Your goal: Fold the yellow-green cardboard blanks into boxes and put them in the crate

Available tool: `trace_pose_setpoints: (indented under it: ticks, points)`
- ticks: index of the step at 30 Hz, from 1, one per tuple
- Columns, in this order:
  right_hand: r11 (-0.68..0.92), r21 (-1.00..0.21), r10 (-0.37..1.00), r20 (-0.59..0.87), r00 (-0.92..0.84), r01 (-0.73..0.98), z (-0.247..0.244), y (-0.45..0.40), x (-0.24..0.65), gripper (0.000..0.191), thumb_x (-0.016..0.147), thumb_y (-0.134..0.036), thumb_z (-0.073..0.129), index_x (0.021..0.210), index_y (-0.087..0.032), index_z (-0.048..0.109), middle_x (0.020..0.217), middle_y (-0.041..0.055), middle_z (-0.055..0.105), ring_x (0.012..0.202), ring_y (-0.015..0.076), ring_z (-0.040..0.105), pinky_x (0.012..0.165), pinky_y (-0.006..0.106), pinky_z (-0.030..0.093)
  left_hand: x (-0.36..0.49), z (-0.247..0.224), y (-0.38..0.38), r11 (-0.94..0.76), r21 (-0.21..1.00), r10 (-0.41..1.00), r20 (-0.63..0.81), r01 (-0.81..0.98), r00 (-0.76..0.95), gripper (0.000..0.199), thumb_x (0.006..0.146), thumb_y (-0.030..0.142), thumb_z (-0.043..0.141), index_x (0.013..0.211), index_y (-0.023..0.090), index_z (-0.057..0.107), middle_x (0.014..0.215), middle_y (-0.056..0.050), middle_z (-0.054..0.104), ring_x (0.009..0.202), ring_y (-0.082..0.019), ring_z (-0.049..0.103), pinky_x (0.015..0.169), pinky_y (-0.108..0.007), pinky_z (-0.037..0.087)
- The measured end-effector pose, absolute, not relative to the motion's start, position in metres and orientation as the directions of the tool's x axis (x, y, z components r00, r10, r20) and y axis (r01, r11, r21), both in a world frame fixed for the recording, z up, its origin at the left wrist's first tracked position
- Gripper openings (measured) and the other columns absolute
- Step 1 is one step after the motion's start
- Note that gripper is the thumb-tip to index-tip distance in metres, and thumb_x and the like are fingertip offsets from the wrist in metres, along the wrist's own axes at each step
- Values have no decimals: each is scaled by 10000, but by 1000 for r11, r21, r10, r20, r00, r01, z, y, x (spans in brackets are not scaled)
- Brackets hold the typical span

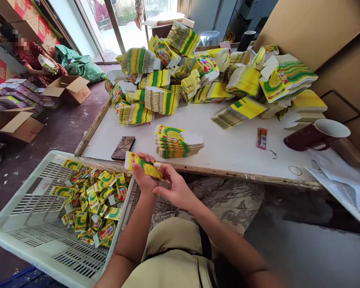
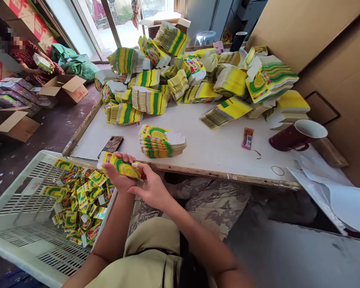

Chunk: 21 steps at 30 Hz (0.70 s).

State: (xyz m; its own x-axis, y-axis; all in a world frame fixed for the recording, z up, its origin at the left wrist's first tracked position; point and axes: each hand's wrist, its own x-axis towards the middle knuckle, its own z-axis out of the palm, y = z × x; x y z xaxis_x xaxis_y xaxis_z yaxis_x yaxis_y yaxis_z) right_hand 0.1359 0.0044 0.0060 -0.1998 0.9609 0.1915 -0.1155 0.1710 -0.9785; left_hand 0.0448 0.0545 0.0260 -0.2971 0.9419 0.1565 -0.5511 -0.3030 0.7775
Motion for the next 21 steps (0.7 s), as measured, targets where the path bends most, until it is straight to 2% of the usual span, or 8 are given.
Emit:
trace_pose_setpoints:
  ticks: [4, 6, 10, 12, 16, 17, 19, 21]
  points:
    - [225, -974, 972, 221, -80, 40, 9, 11, 146, 389, 812, -307, 705, 1176, -203, 617, 1006, 57, 672, 900, 203, 630, 775, 321, 532, 33, 9, 43, -232, 919, 966, 181, -318, -182, 763, 641, 903, 489, 1016, 250, 609, 899, -42, 622, 828, -182, 622, 764, -306, 537]
    - [277, -953, 961, 276, -28, 126, 13, 14, 157, 255, 854, -297, 656, 1094, -211, 676, 968, 56, 703, 879, 208, 650, 781, 335, 538, 26, -3, 38, -216, 945, 970, 178, -246, -168, 698, 648, 802, 635, 1070, 247, 630, 981, -57, 669, 925, -210, 651, 842, -343, 539]
    - [420, -864, 904, 427, -41, 278, 21, 13, 180, 167, 914, -284, 592, 957, -245, 748, 849, 37, 740, 768, 191, 672, 724, 321, 549, 4, -8, 34, -172, 976, 972, 146, -133, -182, 407, 707, 530, 776, 943, 209, 692, 914, -44, 733, 858, -204, 692, 840, -359, 547]
    - [489, -775, 853, 521, -33, 400, 24, 11, 190, 187, 931, -281, 577, 963, -270, 761, 861, 37, 751, 778, 193, 671, 717, 333, 548, -10, 5, 34, -183, 979, 983, 179, -92, -46, 578, 701, 629, 736, 1101, 217, 673, 1048, -90, 735, 948, -249, 699, 873, -395, 546]
    - [596, -496, 719, 680, -145, 631, 28, 4, 202, 246, 955, -219, 538, 1006, -341, 745, 980, -4, 767, 963, 205, 658, 941, 432, 493, -29, 45, 29, -359, 924, 917, 325, 127, 231, 1132, 532, 859, 644, 1434, 212, 423, 1446, -188, 503, 1326, -363, 488, 1091, -488, 402]
    - [637, -440, 687, 696, -207, 633, 28, 2, 201, 254, 958, -214, 536, 1009, -360, 736, 1009, -26, 763, 1015, 198, 650, 1017, 452, 453, -29, 52, 27, -393, 888, 899, 317, 238, 302, 1152, 516, 819, 701, 1446, 209, 401, 1469, -187, 474, 1357, -367, 450, 1113, -488, 376]
    - [699, -396, 648, 702, -295, 595, 29, -4, 196, 235, 954, -242, 550, 1031, -391, 714, 1119, -52, 735, 1142, 196, 613, 1138, 483, 351, -21, 58, 24, -407, 806, 879, 217, 431, 424, 1006, 582, 633, 813, 1413, 219, 424, 1399, -157, 543, 1289, -337, 524, 1065, -459, 429]
    - [677, -473, 672, 710, -211, 564, 29, -9, 189, 242, 926, -339, 595, 1153, -384, 665, 1328, -18, 632, 1310, 245, 505, 1191, 532, 262, -8, 54, 21, -384, 755, 882, 130, 532, 452, 769, 687, 468, 799, 1337, 225, 467, 1223, -110, 650, 1095, -280, 645, 926, -400, 519]
